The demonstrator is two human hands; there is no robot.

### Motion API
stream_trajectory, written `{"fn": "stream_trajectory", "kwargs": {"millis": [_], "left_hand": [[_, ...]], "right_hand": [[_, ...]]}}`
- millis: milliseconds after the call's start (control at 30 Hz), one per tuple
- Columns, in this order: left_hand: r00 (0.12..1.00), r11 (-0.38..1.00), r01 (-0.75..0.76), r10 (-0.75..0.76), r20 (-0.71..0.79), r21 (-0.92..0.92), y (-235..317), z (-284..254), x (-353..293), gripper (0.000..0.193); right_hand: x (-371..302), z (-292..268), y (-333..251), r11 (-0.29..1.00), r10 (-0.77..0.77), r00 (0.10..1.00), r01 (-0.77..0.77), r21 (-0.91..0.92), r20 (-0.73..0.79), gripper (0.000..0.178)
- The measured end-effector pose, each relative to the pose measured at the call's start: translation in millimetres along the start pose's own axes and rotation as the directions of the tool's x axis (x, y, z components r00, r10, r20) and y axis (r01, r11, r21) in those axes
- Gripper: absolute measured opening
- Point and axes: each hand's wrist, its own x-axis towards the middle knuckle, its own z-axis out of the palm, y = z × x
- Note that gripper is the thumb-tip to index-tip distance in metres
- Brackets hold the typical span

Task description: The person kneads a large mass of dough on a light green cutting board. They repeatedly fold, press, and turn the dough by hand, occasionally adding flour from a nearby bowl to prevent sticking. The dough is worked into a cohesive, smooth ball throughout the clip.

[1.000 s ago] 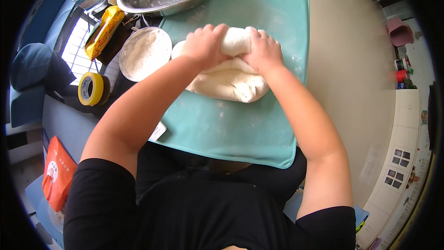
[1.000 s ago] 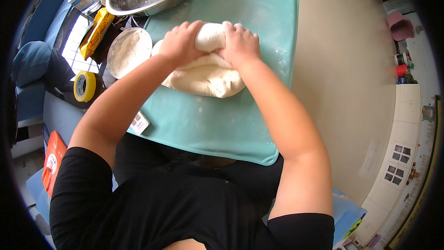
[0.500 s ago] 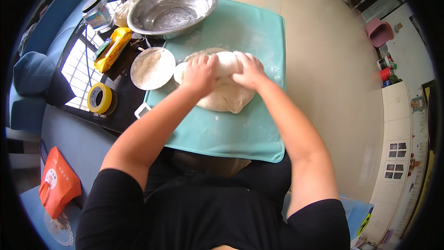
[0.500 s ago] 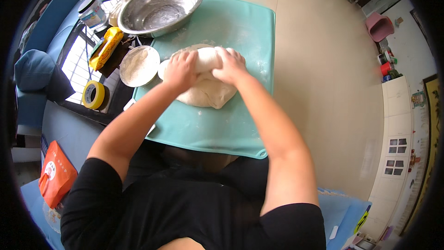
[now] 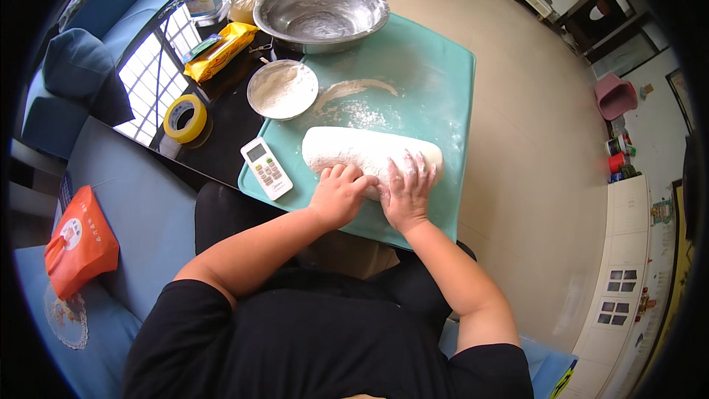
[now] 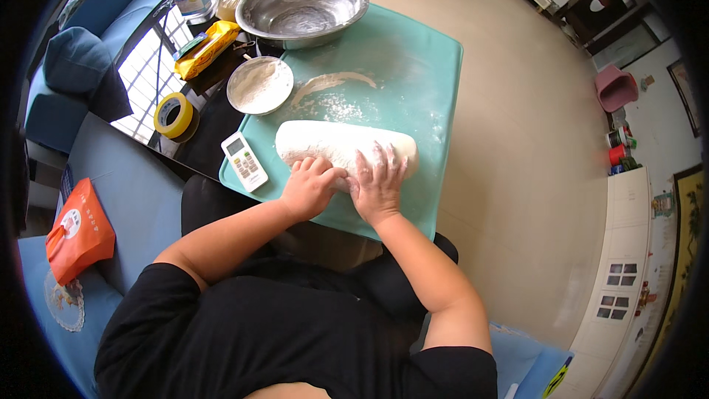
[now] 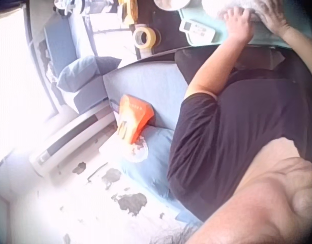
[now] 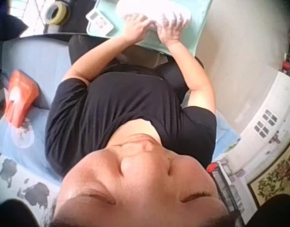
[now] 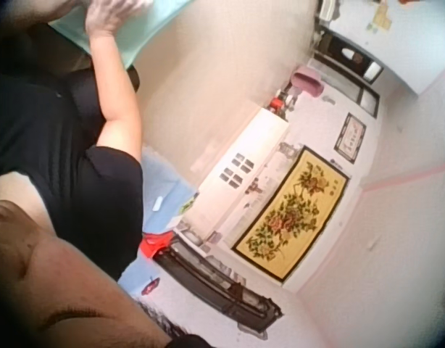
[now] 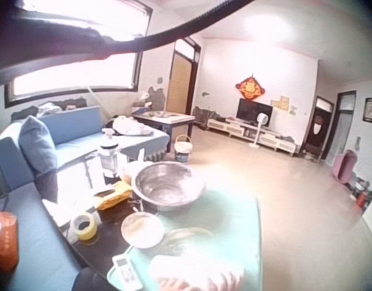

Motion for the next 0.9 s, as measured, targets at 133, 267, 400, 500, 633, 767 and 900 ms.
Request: {"fn": "stream_trajectory", "kwargs": {"millis": [133,267,400,500,633,767,900], "left_hand": [[1.000,1.000,-0.003,0.002,0.014,0.028,-10,8,28,0.047],[0.992,0.996,0.032,-0.021,0.122,-0.089,-37,-15,103,0.047],[0.950,0.974,0.113,-0.163,-0.267,-0.195,-45,-32,127,0.039],[0.875,0.961,0.034,-0.160,-0.456,-0.273,-34,-17,87,0.040],[0.867,0.906,0.274,-0.377,-0.325,-0.322,-22,14,29,0.049],[0.829,0.848,0.468,-0.519,-0.209,-0.249,-25,26,35,0.059],[0.803,0.813,0.569,-0.582,-0.132,-0.122,-41,18,62,0.068]], "right_hand": [[15,23,25,0.999,0.000,1.000,0.001,-0.036,0.008,0.056],[80,49,84,0.972,0.133,0.955,-0.178,0.152,0.267,0.054],[122,38,85,0.950,0.214,0.941,-0.263,0.170,0.261,0.076],[91,19,60,0.988,-0.006,0.905,0.072,-0.137,0.425,0.106],[109,11,38,0.955,0.094,0.763,0.111,-0.274,0.640,0.124],[157,28,59,0.975,0.139,0.788,-0.003,-0.222,0.599,0.097],[181,31,87,0.943,0.262,0.854,-0.325,0.068,0.449,0.062]]}}
